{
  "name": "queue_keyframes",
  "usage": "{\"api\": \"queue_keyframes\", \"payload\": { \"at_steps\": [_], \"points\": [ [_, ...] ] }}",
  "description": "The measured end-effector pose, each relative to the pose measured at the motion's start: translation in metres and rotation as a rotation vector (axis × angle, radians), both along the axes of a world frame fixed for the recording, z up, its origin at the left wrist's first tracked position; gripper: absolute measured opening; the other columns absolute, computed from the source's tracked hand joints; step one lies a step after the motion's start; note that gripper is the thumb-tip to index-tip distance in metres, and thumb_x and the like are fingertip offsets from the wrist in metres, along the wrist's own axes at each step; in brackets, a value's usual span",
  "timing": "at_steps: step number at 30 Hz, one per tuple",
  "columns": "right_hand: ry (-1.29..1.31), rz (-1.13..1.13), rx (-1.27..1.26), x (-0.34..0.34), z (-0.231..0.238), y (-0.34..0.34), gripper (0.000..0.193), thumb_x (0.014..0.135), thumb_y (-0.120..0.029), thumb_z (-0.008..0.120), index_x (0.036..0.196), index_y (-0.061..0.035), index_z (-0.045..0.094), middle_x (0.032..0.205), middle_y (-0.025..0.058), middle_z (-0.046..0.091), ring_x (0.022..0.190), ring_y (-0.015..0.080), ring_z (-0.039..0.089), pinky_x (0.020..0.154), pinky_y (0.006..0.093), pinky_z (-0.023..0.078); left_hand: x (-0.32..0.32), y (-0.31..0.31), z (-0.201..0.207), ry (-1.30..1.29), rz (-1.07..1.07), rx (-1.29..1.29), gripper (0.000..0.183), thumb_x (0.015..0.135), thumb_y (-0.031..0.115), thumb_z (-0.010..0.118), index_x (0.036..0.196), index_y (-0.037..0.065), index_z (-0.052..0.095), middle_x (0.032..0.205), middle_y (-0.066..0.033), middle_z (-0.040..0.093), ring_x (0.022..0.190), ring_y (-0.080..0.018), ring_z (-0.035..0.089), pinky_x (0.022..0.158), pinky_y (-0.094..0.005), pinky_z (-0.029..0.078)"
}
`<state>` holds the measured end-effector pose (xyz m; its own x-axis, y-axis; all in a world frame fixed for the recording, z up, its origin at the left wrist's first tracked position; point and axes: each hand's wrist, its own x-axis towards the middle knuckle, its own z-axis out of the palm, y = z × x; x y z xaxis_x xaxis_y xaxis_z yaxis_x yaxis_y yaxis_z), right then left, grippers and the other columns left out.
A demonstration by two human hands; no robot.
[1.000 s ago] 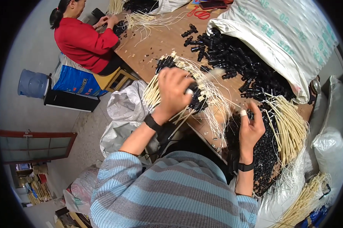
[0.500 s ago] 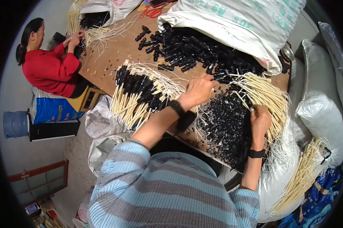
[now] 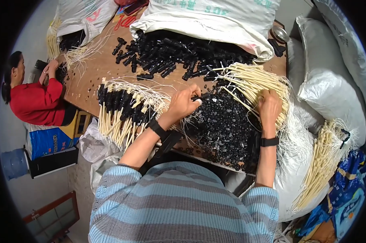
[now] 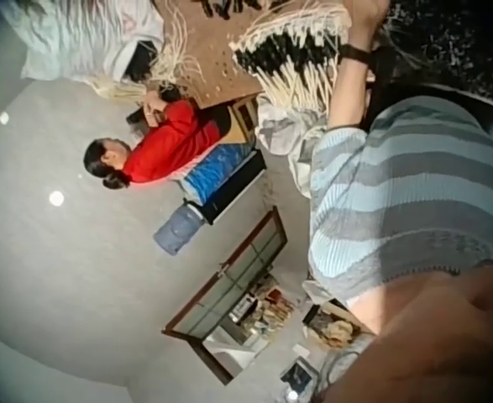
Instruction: The person assembles components by hand, threading white cords through black plastic parts and sliding them down to secure them. They repeat this process for several cords before gathering the finished assemblies and placing them into a large white bag.
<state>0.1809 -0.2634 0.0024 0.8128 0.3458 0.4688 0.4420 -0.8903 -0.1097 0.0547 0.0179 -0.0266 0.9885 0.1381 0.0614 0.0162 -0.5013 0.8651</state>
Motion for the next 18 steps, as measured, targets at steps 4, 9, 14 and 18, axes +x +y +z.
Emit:
{"api": "queue_keyframes", "payload": {
  "at_steps": [4, 9, 14, 18],
  "points": [
    [0.001, 0.164, -0.048, -0.005, 0.012, 0.006, 0.010, 0.074, -0.007, 0.067, 0.081, -0.0067, 0.060, 0.079, 0.0110, 0.057, 0.076, 0.0264, 0.056, 0.073, 0.0394, 0.040, -0.012, 0.003, 0.004, -0.006, -0.019, -0.177, 0.018, 0.077, 0.002, 0.063, 0.094, 0.003, 0.056, 0.074, 0.0061, 0.048, 0.065, -0.0038, 0.041, 0.058, -0.0204, 0.037],
    [0.278, 0.362, 0.167, -0.066, 0.023, 0.024, 0.009, 0.086, -0.013, 0.065, 0.091, -0.0057, 0.061, 0.059, 0.0080, 0.055, 0.047, 0.0209, 0.050, 0.047, 0.0303, 0.037, -0.024, 0.007, 0.004, -0.019, 0.069, -0.135, 0.021, 0.076, 0.003, 0.070, 0.095, 0.003, 0.062, 0.072, 0.0086, 0.048, 0.061, 0.0000, 0.039, 0.054, -0.0167, 0.034],
    [0.622, 0.261, 0.572, -0.105, 0.024, 0.022, 0.009, 0.085, -0.012, 0.067, 0.092, -0.0056, 0.066, 0.055, 0.0001, 0.050, 0.048, 0.0071, 0.042, 0.046, 0.0235, 0.033, -0.029, 0.010, 0.008, -0.120, 0.085, 0.034, 0.018, 0.075, 0.001, 0.070, 0.091, 0.004, 0.064, 0.070, 0.0087, 0.050, 0.059, -0.0015, 0.041, 0.053, -0.0170, 0.035],
    [0.813, 0.210, 0.755, -0.117, 0.024, 0.017, 0.007, 0.086, -0.006, 0.066, 0.091, -0.0016, 0.065, 0.061, -0.0086, 0.045, 0.056, 0.0006, 0.035, 0.049, 0.0190, 0.026, -0.028, 0.016, 0.006, -0.022, 0.083, -0.714, 0.022, 0.078, -0.008, 0.058, 0.098, 0.000, 0.055, 0.082, -0.0047, 0.061, 0.069, -0.0081, 0.060, 0.059, -0.0189, 0.049]
  ]
}}
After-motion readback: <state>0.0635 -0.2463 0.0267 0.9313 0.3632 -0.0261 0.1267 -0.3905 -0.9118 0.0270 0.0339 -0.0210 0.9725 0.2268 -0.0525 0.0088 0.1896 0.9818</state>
